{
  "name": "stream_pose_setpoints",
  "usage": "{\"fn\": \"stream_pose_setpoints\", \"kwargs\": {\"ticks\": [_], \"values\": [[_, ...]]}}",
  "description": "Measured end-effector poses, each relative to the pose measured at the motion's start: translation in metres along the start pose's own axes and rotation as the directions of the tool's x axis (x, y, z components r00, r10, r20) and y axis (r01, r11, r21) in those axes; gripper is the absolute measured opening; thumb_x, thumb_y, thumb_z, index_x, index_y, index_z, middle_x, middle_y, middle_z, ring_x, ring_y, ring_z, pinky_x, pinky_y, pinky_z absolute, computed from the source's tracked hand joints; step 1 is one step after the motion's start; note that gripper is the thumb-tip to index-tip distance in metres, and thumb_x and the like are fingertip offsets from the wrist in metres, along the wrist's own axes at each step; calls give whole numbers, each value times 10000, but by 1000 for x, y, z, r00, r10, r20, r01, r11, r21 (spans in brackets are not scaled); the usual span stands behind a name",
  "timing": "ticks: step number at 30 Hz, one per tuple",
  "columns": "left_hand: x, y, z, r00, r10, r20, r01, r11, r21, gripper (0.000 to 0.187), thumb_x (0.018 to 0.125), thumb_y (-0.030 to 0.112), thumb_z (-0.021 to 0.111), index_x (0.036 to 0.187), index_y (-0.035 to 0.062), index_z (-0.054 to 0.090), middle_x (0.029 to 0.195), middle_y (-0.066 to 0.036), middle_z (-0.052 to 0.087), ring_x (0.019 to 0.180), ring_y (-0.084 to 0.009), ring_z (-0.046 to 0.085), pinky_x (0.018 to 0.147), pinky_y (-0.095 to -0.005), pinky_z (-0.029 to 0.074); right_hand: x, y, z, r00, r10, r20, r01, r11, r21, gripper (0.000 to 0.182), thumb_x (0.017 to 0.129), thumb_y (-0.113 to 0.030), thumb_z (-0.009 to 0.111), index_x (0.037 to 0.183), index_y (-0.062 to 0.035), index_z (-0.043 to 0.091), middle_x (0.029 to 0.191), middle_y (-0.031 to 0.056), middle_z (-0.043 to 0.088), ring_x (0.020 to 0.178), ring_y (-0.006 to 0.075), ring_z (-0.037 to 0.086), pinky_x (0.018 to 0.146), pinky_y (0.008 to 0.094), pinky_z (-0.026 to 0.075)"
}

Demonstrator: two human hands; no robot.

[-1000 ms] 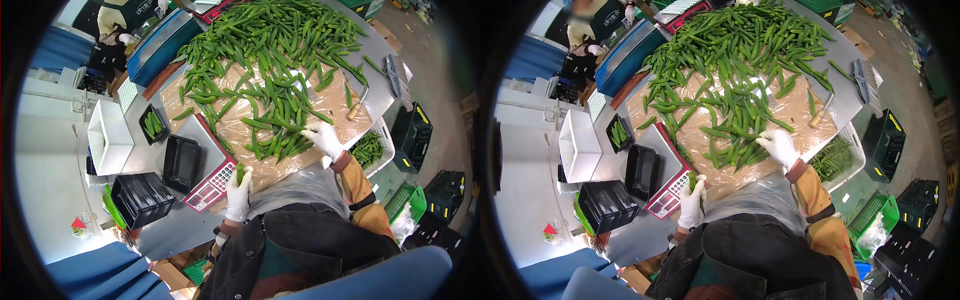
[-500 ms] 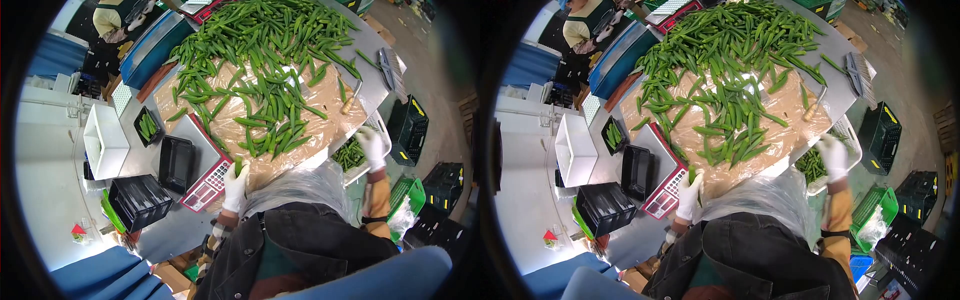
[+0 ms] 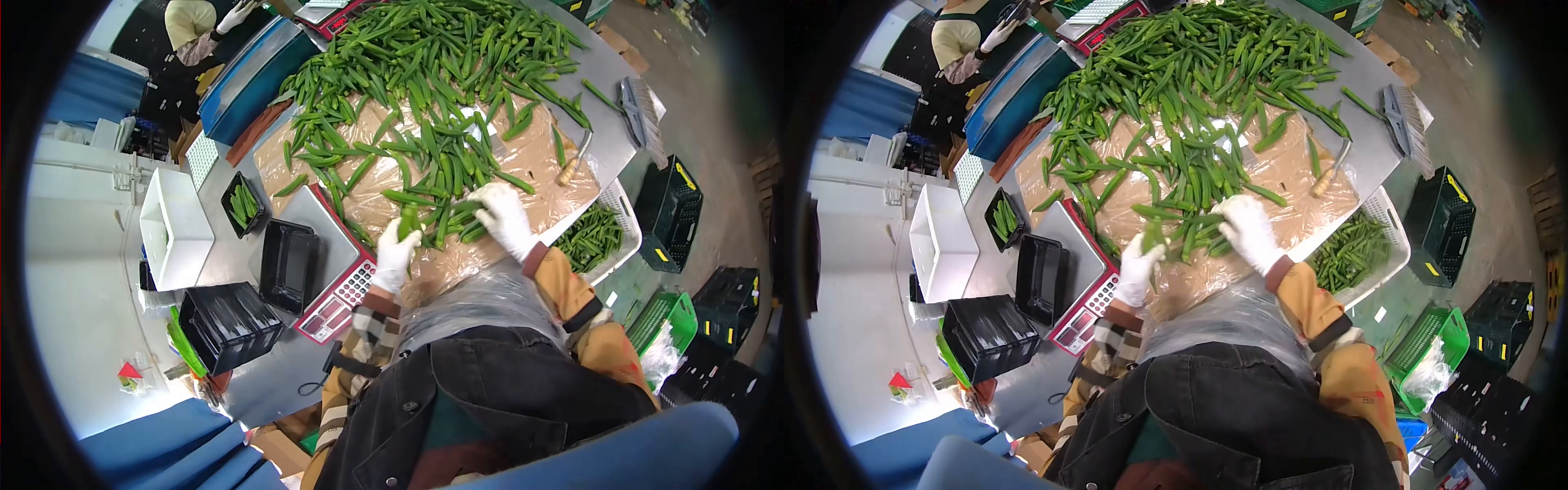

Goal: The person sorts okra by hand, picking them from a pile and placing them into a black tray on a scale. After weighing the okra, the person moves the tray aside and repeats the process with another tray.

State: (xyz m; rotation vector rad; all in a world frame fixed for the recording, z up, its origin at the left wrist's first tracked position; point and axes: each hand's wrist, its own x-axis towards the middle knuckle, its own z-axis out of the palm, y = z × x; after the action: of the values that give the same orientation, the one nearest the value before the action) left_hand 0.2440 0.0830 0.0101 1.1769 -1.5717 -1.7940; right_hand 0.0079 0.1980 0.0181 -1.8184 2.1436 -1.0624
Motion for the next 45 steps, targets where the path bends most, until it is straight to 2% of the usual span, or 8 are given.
{"fn": "stream_pose_setpoints", "kwargs": {"ticks": [5, 9, 14, 19, 27, 32, 40, 45], "values": [[-11, 31, -26, 940, -180, 291, 317, 777, -544, 401, 912, 47, 618, 1307, 16, 554, 1201, -115, 662, 801, -112, 589, 666, -256, 495, -8, -6, -36, 845, 526, 94, -456, 617, 641, 376, 885, -25, 643, 1256, -17, 590, 1094, 65, 684, 935, 124, 640, 840, 276, 520], [-17, 47, -24, 942, -248, 227, 336, 644, -688, 444, 900, 75, 645, 1325, 2, 540, 1013, -66, 665, 799, -131, 584, 686, -283, 496, -37, 12, -27, 876, 480, 50, -471, 828, 305, 338, 810, -60, 651, 1146, -54, 616, 1048, 128, 678, 967, 277, 669, 857, 360, 528], [21, -1, -34, 978, -10, -209, 17, 999, 33, 250, 876, 111, 699, 1090, 15, 611, 831, -25, 635, 729, -111, 593, 647, -286, 491, -51, 0, 3, 994, -32, 105, 37, 998, -44, 332, 691, -34, 633, 1017, -98, 641, 993, 69, 642, 984, 288, 584, 856, 400, 475], [27, -28, -5, 965, 182, -188, 38, 613, 790, 445, 727, 137, 797, 1103, -14, 612, 971, -195, 704, 875, -303, 690, 811, -377, 535, -55, 3, 29, 919, -16, 393, 194, 888, -417, 336, 746, -186, 691, 1068, -113, 628, 937, 53, 575, 928, 266, 555, 778, 407, 462], [33, -2, -8, 899, 428, -89, -262, 691, 674, 471, 722, 73, 718, 1167, 45, 568, 1067, -194, 635, 1009, -355, 618, 907, -419, 487, -13, -5, -26, 896, 351, 270, -380, 923, 61, 319, 831, -172, 681, 1114, -50, 597, 1050, 155, 607, 1005, 349, 594, 863, 442, 495], [38, -20, 35, 951, 260, 168, -245, 300, 922, 418, 740, 119, 741, 1131, 77, 600, 1045, -189, 623, 1014, -367, 590, 881, -445, 493, 19, 28, 30, 942, 334, 23, -319, 916, -243, 390, 800, -217, 715, 1123, -37, 591, 1006, 166, 621, 966, 351, 616, 829, 433, 508], [35, 9, -17, 993, 95, -64, -72, 953, 293, 398, 750, 74, 751, 1114, -30, 629, 994, -98, 714, 861, -127, 667, 791, -278, 537, 14, 25, -9, 951, 290, 108, -271, 949, -162, 400, 732, -151, 714, 1125, -99, 664, 982, 120, 661, 968, 307, 619, 878, 412, 477], [40, 15, 27, 980, 195, 36, -161, 681, 714, 475, 735, 245, 747, 1150, 37, 647, 969, -171, 720, 874, -292, 712, 807, -377, 559, 7, 19, 19, 981, -25, 193, 63, 979, -196, 450, 677, -93, 719, 1122, -121, 661, 1057, 81, 633, 1054, 271, 577, 865, 404, 452]]}}
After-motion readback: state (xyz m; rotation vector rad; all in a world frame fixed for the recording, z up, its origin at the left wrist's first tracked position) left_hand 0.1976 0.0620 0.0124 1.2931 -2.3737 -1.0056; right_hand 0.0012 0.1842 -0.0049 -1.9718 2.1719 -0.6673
